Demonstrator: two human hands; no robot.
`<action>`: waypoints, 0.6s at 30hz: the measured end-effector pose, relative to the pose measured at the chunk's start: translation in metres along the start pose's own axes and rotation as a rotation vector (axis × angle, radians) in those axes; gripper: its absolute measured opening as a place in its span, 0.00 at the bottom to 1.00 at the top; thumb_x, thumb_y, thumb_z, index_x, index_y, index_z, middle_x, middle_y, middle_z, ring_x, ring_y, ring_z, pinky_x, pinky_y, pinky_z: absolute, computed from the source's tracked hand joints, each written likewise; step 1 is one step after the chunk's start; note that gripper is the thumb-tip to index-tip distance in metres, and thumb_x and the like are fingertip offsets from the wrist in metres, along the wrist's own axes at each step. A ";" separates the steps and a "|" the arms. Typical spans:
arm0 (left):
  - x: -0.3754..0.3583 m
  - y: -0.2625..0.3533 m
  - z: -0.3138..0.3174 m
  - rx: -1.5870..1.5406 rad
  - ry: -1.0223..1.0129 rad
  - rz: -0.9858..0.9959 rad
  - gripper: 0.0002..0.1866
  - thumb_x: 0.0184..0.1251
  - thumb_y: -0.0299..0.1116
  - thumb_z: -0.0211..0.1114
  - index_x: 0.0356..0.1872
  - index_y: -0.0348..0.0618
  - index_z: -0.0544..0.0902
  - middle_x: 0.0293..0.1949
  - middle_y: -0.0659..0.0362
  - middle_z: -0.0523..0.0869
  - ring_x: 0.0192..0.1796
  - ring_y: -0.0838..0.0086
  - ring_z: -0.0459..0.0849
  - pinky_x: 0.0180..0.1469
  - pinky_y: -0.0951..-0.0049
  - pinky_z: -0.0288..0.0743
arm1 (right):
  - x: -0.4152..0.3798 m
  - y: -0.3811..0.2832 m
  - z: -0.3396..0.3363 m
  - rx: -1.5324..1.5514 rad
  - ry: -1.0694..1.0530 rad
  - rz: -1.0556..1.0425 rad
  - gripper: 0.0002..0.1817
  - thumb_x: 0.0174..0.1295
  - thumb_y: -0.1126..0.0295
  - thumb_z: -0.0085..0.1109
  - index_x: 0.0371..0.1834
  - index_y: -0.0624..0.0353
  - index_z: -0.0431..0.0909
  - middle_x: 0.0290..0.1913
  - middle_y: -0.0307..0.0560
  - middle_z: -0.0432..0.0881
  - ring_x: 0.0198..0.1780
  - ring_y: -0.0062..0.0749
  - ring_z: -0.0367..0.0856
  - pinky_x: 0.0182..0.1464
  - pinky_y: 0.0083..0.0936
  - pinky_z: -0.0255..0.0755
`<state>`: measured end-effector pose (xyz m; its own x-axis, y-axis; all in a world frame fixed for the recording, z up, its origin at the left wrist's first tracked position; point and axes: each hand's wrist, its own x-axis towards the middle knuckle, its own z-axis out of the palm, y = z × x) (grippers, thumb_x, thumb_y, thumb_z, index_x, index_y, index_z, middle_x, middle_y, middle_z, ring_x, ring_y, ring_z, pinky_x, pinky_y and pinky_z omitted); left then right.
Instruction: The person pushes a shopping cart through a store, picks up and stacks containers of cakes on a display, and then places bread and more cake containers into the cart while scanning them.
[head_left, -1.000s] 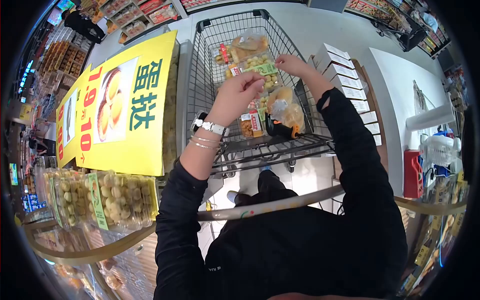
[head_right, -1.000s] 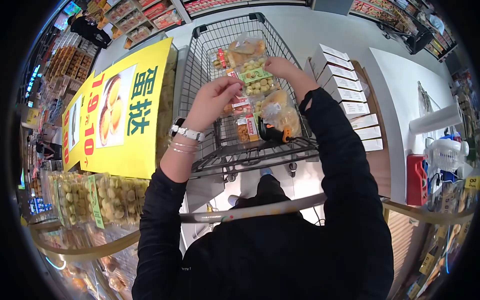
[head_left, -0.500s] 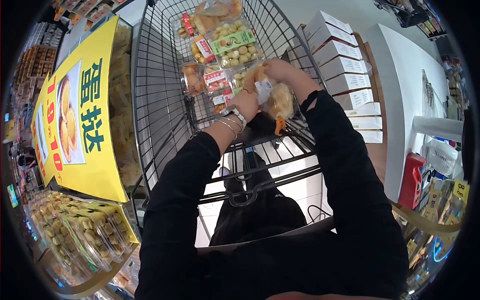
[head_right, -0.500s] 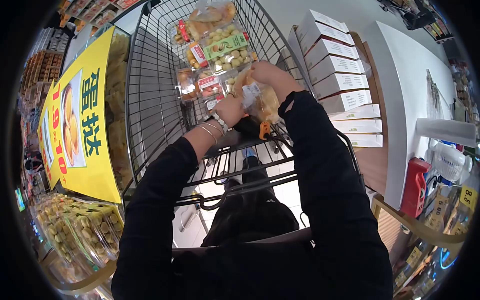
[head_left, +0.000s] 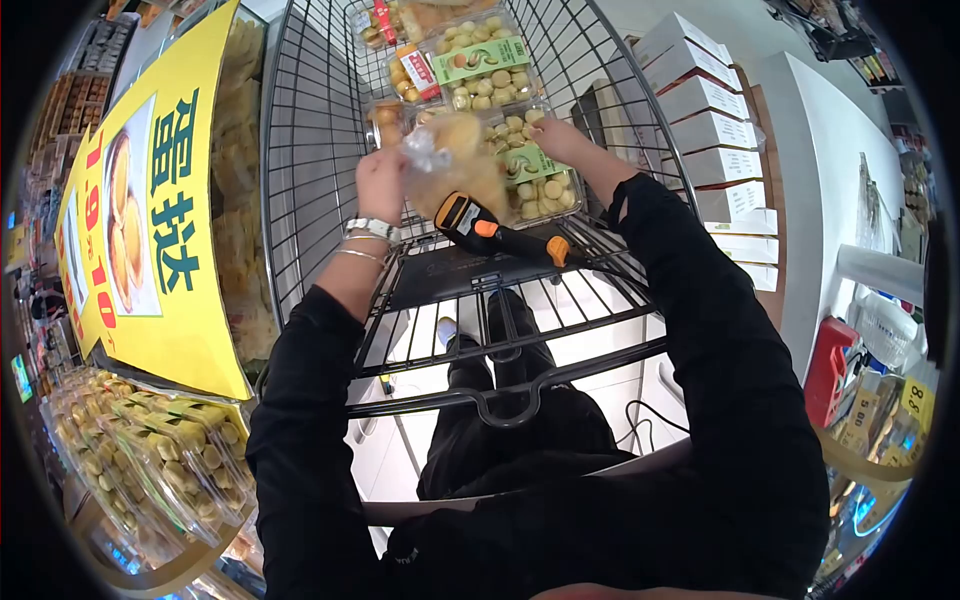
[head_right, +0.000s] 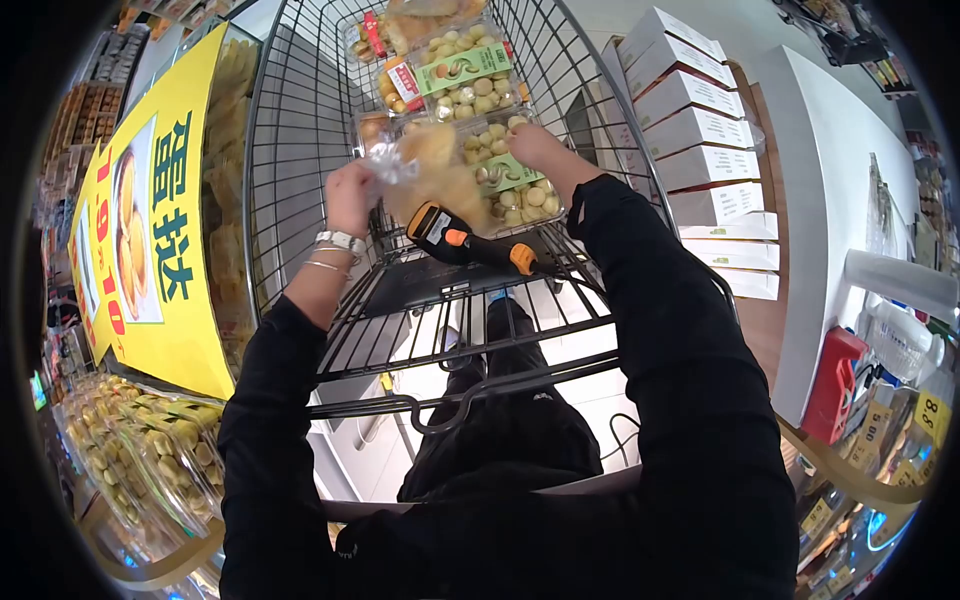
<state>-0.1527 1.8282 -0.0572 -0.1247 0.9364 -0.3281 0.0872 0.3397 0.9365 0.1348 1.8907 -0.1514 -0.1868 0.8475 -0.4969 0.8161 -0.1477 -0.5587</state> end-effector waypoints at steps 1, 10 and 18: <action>0.002 -0.002 -0.010 0.060 -0.006 -0.016 0.13 0.55 0.33 0.53 0.23 0.32 0.80 0.23 0.57 0.83 0.27 0.64 0.80 0.33 0.66 0.70 | -0.008 -0.012 -0.002 -0.110 0.004 0.043 0.24 0.60 0.57 0.51 0.53 0.63 0.72 0.46 0.60 0.79 0.49 0.47 0.77 0.46 0.36 0.71; -0.014 0.015 -0.017 0.994 -0.240 -0.002 0.17 0.53 0.40 0.55 0.26 0.32 0.81 0.26 0.41 0.81 0.32 0.51 0.81 0.36 0.57 0.73 | -0.029 -0.013 0.018 -0.222 0.321 0.287 0.26 0.55 0.62 0.56 0.55 0.64 0.66 0.52 0.61 0.74 0.55 0.52 0.72 0.59 0.42 0.63; -0.037 -0.014 0.025 1.537 -0.602 0.071 0.16 0.54 0.40 0.55 0.38 0.41 0.83 0.37 0.46 0.84 0.40 0.56 0.83 0.46 0.60 0.76 | 0.000 -0.007 0.003 -0.097 0.001 0.438 0.35 0.50 0.55 0.61 0.57 0.68 0.64 0.52 0.64 0.74 0.56 0.50 0.73 0.55 0.36 0.70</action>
<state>-0.1245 1.7911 -0.0612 0.2669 0.7263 -0.6335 0.9561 -0.2821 0.0794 0.1279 1.8902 -0.1493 0.1880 0.7161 -0.6722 0.8659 -0.4439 -0.2307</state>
